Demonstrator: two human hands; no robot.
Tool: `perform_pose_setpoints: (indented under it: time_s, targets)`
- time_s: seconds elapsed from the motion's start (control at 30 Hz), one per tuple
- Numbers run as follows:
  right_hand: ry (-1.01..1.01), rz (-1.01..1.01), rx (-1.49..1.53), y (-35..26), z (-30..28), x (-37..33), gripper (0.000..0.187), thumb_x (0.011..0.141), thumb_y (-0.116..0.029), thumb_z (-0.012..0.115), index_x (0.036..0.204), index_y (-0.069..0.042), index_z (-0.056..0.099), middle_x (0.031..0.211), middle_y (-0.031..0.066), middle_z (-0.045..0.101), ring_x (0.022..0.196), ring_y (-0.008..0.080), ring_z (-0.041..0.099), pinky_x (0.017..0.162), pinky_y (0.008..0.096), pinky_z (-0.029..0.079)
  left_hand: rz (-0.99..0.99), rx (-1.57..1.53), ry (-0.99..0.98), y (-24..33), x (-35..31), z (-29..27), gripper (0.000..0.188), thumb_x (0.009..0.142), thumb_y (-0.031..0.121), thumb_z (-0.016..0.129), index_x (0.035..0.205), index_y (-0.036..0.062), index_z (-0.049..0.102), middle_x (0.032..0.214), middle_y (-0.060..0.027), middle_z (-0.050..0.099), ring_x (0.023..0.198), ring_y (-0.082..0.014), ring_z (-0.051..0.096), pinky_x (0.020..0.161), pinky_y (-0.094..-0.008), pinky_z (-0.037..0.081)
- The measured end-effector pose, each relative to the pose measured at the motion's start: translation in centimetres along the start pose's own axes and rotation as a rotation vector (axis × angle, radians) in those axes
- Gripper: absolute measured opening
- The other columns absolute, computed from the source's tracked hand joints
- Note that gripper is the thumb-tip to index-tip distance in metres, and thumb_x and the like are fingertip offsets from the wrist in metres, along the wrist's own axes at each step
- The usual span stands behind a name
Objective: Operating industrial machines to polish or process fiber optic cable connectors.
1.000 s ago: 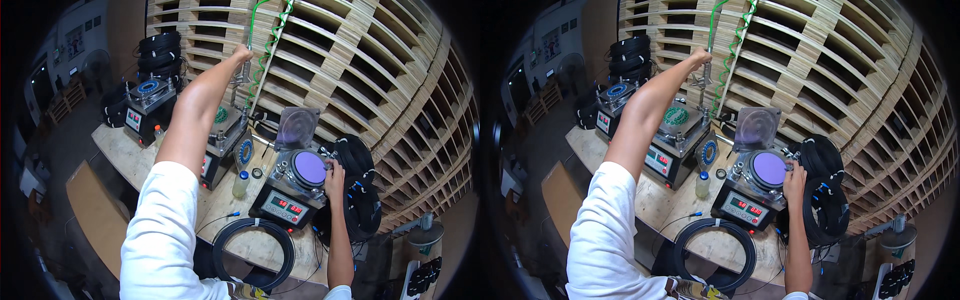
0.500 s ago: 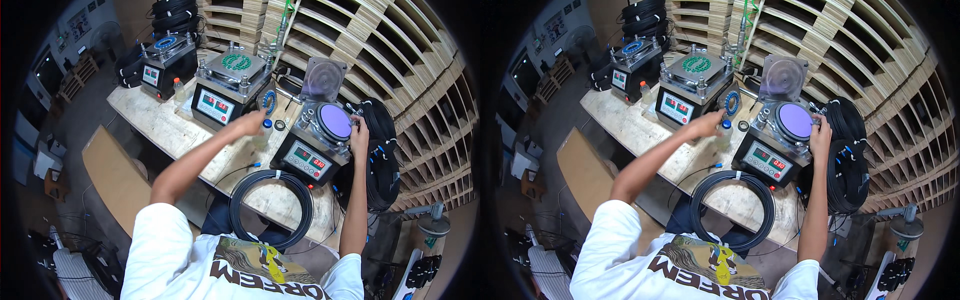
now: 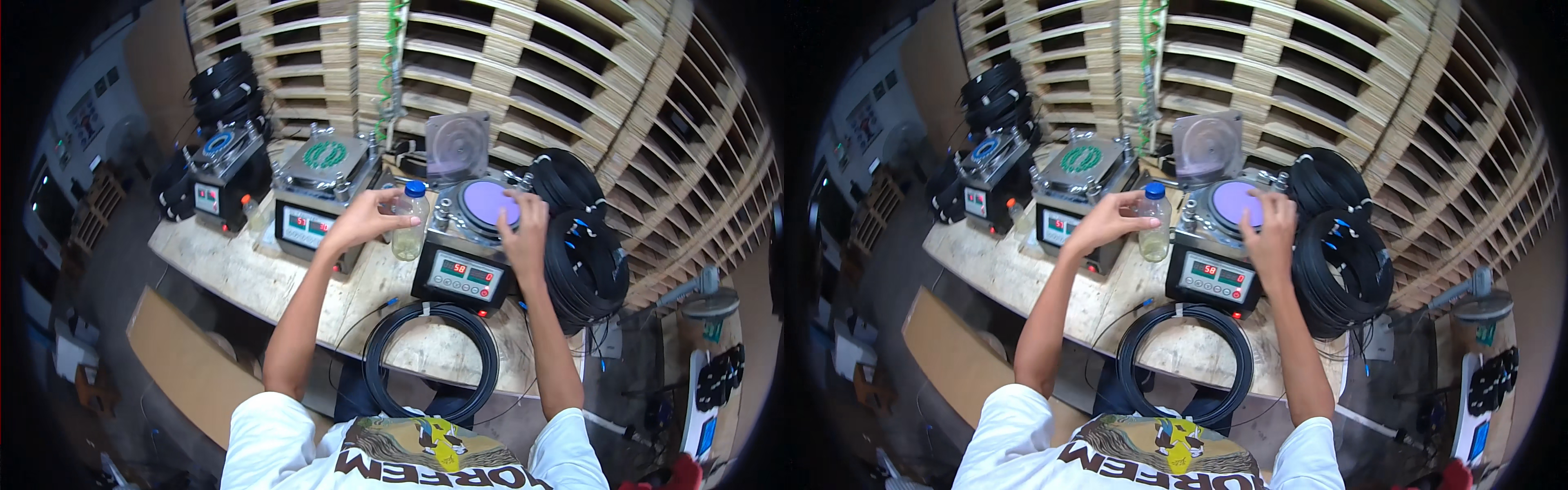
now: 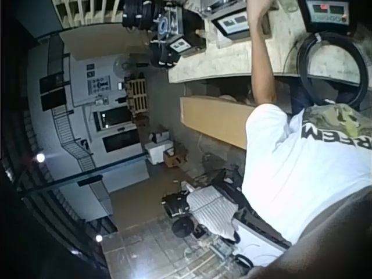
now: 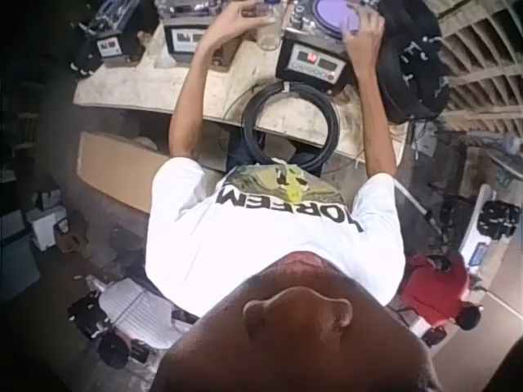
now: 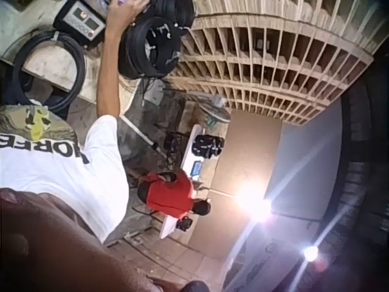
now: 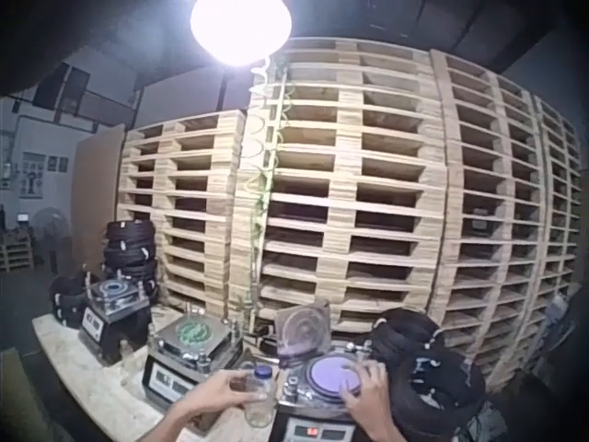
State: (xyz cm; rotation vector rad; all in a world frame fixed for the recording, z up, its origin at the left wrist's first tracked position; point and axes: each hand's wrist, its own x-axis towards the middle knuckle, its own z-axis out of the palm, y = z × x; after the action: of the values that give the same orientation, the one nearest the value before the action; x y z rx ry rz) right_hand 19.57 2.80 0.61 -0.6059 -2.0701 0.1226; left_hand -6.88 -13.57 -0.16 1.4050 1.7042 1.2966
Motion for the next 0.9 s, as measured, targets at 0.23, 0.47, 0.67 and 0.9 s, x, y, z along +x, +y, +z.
perform_pose_setpoints:
  time_s: [0.23,0.47,0.67,0.9]
  targets:
    - [-0.227,0.106,0.707,-4.0,-0.3,-0.5,0.069,0.089,-0.023,0.076,0.147,-0.005,0.043,0.119,0.0140,0.063,0.110,0.0239,0.062,0.098,0.0375,0.048,0.109,-0.077,-0.148,11.0,1.5,3.2,0.066,0.082,0.029,0.084,0.133,-0.0061,0.058,0.105,-0.0107,0.072,0.091,-0.0114,0.067,0.084,-0.0263,0.053]
    - [-0.282,0.386,0.690,0.9,-4.9,2.2,0.066,0.086,-0.028,0.080,0.136,-0.003,0.046,0.107,0.0149,0.069,0.099,0.0190,0.067,0.086,0.0326,0.053,0.211,-0.247,0.042,8.8,7.9,3.2,0.055,0.088,0.027,0.078,0.131,-0.0004,0.057,0.106,-0.0143,0.069,0.089,-0.0150,0.067,0.074,-0.0275,0.055]
    - [-0.764,0.154,-0.026,4.3,-8.0,7.0,0.071,0.079,-0.045,0.082,0.134,-0.006,0.060,0.112,0.0211,0.070,0.105,0.0324,0.069,0.088,0.0383,0.053,0.188,0.155,0.571,-0.6,13.6,1.4,0.060,0.087,0.029,0.079,0.132,-0.0012,0.054,0.101,-0.0132,0.069,0.089,-0.0171,0.068,0.073,-0.0303,0.056]
    - [-1.153,-0.074,-0.612,0.7,-5.8,12.0,0.058,0.073,-0.048,0.082,0.115,-0.009,0.072,0.108,0.0194,0.072,0.104,0.0368,0.069,0.087,0.0449,0.055,0.046,-0.096,0.161,-4.1,15.5,3.0,0.022,0.094,0.012,0.070,0.111,-0.0028,0.070,0.086,-0.0079,0.074,0.073,-0.0088,0.063,0.067,-0.0288,0.051]
